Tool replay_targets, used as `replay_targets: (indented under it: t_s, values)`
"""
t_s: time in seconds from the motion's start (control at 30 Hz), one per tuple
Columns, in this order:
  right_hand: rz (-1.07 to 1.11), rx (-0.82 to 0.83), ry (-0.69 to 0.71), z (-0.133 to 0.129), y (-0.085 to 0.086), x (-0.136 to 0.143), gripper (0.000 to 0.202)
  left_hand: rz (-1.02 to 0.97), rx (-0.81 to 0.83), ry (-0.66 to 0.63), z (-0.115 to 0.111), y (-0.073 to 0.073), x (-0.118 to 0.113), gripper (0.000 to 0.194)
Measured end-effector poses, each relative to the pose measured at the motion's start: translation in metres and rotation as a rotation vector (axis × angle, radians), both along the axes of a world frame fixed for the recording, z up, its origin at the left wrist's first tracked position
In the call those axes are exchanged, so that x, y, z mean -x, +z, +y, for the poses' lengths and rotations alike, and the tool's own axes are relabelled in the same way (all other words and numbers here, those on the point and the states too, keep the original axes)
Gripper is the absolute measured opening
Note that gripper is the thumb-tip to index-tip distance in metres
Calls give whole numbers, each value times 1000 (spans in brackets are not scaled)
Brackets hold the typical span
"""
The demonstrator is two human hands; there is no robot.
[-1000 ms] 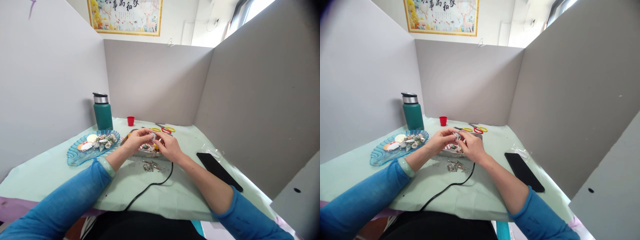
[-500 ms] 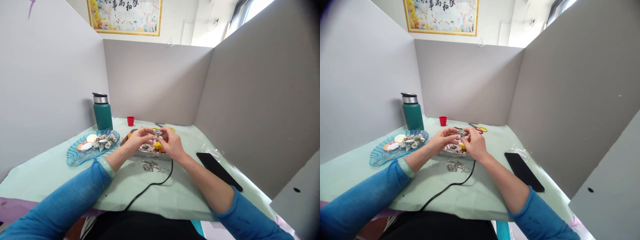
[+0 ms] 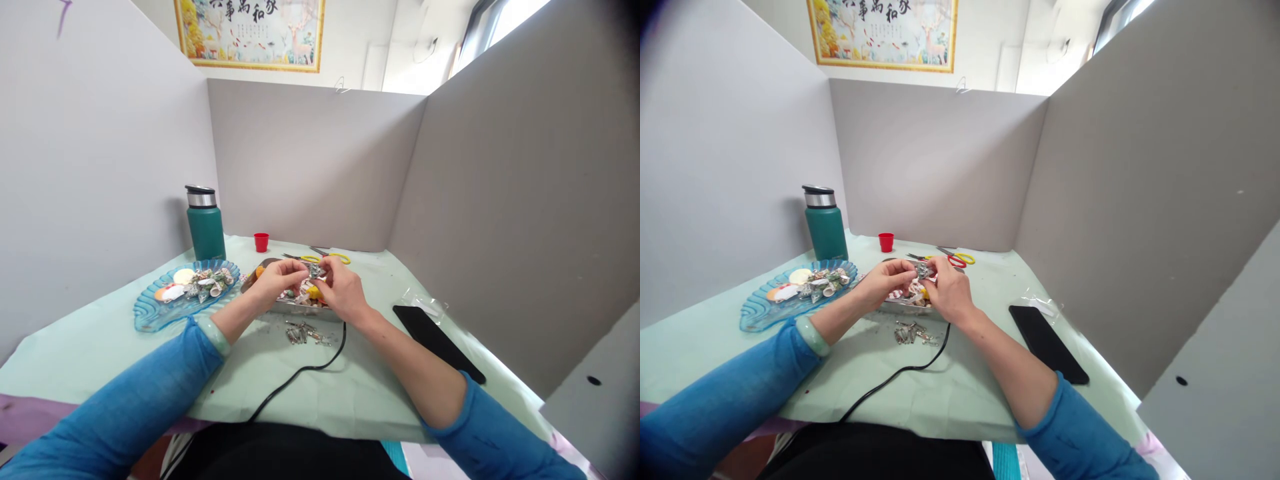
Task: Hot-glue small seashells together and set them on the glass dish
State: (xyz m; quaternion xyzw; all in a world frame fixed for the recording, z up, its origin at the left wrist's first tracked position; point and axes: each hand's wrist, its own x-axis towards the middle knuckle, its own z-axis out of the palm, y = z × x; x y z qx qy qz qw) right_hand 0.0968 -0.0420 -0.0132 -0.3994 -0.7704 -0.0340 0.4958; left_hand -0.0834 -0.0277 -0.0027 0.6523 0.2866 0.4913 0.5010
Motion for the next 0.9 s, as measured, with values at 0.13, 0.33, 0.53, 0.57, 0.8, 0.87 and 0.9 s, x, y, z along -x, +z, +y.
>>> replay_targets:
  t_s: [0.13,0.33,0.53,0.57,0.8,0.87,0.9]
  values:
    - [-8,-2,18,0,0,0,24,20,-12,18,0,0,0,27]
    - [20,56,130,-2,1,0,27,-19,13,46,-1,3,1,29]
    - [56,117,160,-2,2,0,29,-7,-44,90,0,3,1,28]
    - [58,121,152,-1,2,0,29,2,-46,91,0,3,1,28]
    - [38,81,110,4,-1,-2,27,30,-50,94,-2,4,1,26]
    - [31,63,104,4,-1,-2,25,36,-56,98,-3,5,1,26]
    - [29,57,106,4,0,-2,24,40,-60,102,-3,6,0,26]
